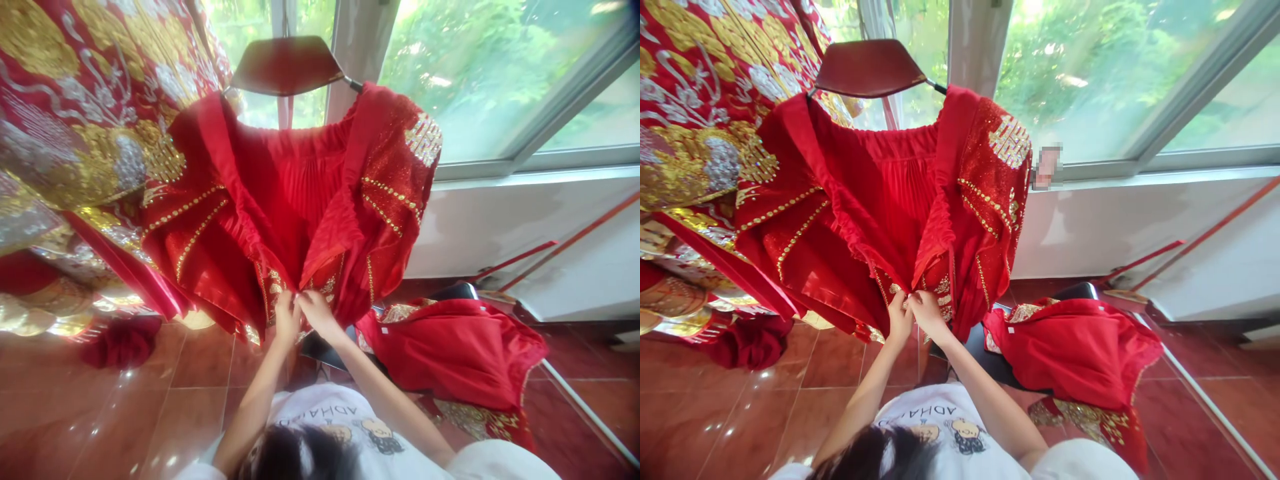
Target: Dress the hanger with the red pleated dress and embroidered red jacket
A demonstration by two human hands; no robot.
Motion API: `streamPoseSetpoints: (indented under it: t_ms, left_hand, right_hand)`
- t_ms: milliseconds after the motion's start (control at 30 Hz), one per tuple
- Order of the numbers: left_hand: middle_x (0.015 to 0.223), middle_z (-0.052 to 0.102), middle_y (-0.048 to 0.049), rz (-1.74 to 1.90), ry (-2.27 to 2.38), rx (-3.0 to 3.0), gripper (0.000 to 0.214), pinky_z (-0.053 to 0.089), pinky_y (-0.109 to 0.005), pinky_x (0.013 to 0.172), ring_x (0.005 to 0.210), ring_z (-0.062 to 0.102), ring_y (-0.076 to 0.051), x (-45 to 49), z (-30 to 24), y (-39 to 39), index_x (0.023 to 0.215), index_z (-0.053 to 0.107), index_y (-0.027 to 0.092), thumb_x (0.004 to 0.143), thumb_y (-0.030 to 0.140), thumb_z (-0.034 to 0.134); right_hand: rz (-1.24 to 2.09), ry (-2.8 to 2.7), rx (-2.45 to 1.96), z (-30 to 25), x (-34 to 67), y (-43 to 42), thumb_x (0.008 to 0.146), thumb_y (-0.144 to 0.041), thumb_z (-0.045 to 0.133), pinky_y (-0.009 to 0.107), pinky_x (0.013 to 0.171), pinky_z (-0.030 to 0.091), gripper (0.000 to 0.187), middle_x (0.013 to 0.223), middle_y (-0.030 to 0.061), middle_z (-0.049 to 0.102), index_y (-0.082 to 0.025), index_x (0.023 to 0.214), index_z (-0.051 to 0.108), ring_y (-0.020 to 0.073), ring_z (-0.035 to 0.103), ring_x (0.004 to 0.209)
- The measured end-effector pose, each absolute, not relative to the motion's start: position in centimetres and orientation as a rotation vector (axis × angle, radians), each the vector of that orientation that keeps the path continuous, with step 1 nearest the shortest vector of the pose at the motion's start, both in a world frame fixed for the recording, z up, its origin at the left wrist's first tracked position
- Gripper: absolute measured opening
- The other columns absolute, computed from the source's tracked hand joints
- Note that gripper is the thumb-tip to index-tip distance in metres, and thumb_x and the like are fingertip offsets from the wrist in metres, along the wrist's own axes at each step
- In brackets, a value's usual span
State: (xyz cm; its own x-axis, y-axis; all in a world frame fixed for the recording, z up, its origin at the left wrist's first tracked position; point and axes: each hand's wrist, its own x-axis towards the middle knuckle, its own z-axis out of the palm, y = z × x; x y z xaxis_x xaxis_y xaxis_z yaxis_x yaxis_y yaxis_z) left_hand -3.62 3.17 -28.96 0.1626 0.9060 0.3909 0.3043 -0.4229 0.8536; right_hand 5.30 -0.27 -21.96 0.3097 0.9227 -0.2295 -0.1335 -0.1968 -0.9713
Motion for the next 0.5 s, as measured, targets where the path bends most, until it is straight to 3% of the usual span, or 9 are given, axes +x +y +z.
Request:
streamPoseSetpoints:
  t_ms: [167,267,433,500]
  left_hand:
    - [0.062,0.047,0.0012,1.29,1.162,1.887,0.023,0.034,-0.025,0.059,0.061,0.044,-0.014,-4.0,-29.1,3.4,0.065,0.044,0.02,0.086,0.03,0.048]
    - [0.07,0.056,-0.0026,1.298,1.159,1.933,0.022,0.039,-0.028,0.065,0.067,0.051,-0.017,-3.9,-28.9,3.5,0.071,0.053,0.019,0.087,0.032,0.047]
    - [0.075,0.061,-0.0059,1.255,1.16,2.008,0.02,0.044,-0.03,0.068,0.072,0.057,-0.019,-3.8,-28.4,3.4,0.077,0.059,0.018,0.087,0.031,0.047]
    - [0.074,0.061,-0.0059,1.213,1.2,2.079,0.019,0.044,-0.03,0.067,0.072,0.056,-0.02,-3.8,-27.8,3.5,0.076,0.059,0.018,0.085,0.031,0.049]
  right_hand:
    - [1.31,-0.622,-1.278,-21.0,4.4,-0.4,0.061,-0.038,0.052,0.022,0.04,0.017,0.023,0.042,-0.012,0.022,-0.023,0.051,0.037,0.0041,0.017,0.039]
    - [1.248,-0.534,-1.25,-19.5,4.0,-0.3,0.06,-0.037,0.053,0.021,0.041,0.015,0.026,0.042,-0.0119,0.022,-0.023,0.05,0.033,0.0037,0.018,0.041]
    - [1.158,-0.508,-1.165,-15.4,4.2,-0.3,0.061,-0.035,0.06,0.021,0.041,0.015,0.019,0.043,-0.0114,0.027,-0.018,0.057,0.053,0.0033,0.021,0.041]
    - [1.174,-0.501,-1.114,-14.5,4.3,-0.3,0.061,-0.035,0.062,0.021,0.041,0.015,0.02,0.042,-0.0122,0.026,-0.018,0.056,0.052,0.0028,0.019,0.04]
